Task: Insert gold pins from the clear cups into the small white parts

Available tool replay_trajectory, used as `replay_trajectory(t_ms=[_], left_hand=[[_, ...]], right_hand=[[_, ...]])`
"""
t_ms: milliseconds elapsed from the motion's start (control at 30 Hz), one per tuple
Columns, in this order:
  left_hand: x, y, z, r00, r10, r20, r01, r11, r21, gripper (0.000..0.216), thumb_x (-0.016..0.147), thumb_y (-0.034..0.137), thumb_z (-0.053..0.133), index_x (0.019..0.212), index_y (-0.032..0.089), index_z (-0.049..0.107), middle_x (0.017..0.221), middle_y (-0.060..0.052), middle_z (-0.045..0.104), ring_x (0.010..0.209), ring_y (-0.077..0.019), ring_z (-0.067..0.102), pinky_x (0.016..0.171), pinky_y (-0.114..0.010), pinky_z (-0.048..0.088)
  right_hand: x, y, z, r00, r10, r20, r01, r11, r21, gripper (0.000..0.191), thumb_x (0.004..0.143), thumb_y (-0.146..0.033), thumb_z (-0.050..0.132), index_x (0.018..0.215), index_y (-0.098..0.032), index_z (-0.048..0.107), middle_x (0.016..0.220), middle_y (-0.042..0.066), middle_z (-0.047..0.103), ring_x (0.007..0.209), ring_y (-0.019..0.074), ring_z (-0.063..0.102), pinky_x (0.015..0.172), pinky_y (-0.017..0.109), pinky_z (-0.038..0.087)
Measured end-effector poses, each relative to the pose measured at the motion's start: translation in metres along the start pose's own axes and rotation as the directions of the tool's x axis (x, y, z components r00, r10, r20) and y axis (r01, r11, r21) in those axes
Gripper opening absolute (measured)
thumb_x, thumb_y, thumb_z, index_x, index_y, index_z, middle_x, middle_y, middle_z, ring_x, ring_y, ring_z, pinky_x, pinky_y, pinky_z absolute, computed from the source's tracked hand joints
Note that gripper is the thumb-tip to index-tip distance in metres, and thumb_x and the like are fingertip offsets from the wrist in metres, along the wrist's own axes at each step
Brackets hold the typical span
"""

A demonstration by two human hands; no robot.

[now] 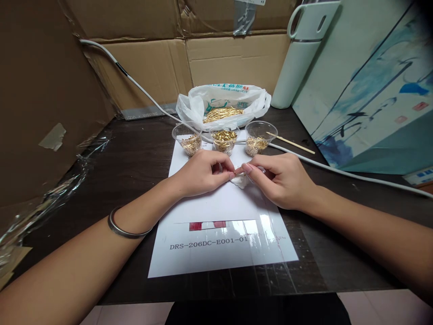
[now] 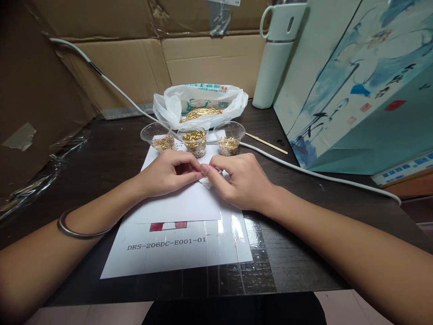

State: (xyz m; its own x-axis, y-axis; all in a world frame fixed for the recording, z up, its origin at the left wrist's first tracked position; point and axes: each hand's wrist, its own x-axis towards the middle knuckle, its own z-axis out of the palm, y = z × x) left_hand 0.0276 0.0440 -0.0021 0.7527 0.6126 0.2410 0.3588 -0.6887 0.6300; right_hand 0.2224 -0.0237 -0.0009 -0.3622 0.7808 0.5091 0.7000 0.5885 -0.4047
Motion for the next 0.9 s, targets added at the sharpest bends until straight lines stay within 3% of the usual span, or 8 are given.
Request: replay_trajectory(t_ms=[267,433,567,733,900], left_hand=[[0.000,-0.001,-0.001,1.000,-0.016,0.025,0.017,1.000,-0.018,0.011,0.078,0.025,0.061,0.081,0.016,0.068,0.065,0.001,0.061,0.058,-0.0082,0.050,0.054,-0.021,0.038],[0.001,-0.002,0.000,0.999,-0.024,0.030,0.026,0.999,-0.040,0.011,0.078,0.023,0.060,0.080,0.016,0.068,0.069,0.000,0.065,0.058,-0.0081,0.052,0.055,-0.021,0.040],[0.001,-0.002,0.001,0.999,-0.040,0.025,0.041,0.998,-0.054,0.012,0.078,0.024,0.061,0.080,0.016,0.069,0.066,0.000,0.063,0.057,-0.0083,0.051,0.053,-0.021,0.039],[0.001,-0.003,0.001,0.999,-0.026,0.024,0.027,0.997,-0.066,0.012,0.078,0.024,0.061,0.080,0.016,0.069,0.068,0.000,0.065,0.060,-0.0086,0.053,0.054,-0.021,0.039],[0.001,-0.004,0.002,0.999,-0.031,0.008,0.032,0.998,-0.057,0.012,0.078,0.024,0.062,0.079,0.015,0.069,0.068,0.000,0.065,0.060,-0.0083,0.052,0.054,-0.021,0.038]], right_hand=[[0.000,-0.001,-0.001,1.000,-0.010,-0.003,0.010,1.000,-0.008,0.024,0.088,-0.024,0.047,0.070,-0.015,0.061,0.052,-0.003,0.046,0.046,0.0072,0.036,0.050,0.024,0.026],[0.005,0.003,0.006,0.994,-0.035,-0.100,0.030,0.998,-0.049,0.028,0.091,-0.025,0.044,0.064,-0.016,0.046,0.059,-0.002,0.043,0.054,0.0083,0.035,0.054,0.024,0.027],[0.011,0.012,0.015,1.000,-0.012,0.008,0.012,0.998,-0.069,0.031,0.092,-0.027,0.040,0.063,-0.018,0.037,0.059,-0.003,0.040,0.054,0.0086,0.033,0.055,0.024,0.024],[0.015,0.017,0.019,0.991,0.013,0.131,-0.003,0.997,-0.082,0.028,0.092,-0.027,0.039,0.066,-0.017,0.042,0.062,-0.002,0.046,0.057,0.0090,0.038,0.056,0.024,0.026],[0.014,0.016,0.017,0.985,0.010,0.173,0.000,0.998,-0.057,0.026,0.090,-0.025,0.041,0.066,-0.017,0.043,0.061,-0.002,0.046,0.055,0.0083,0.039,0.055,0.024,0.025]])
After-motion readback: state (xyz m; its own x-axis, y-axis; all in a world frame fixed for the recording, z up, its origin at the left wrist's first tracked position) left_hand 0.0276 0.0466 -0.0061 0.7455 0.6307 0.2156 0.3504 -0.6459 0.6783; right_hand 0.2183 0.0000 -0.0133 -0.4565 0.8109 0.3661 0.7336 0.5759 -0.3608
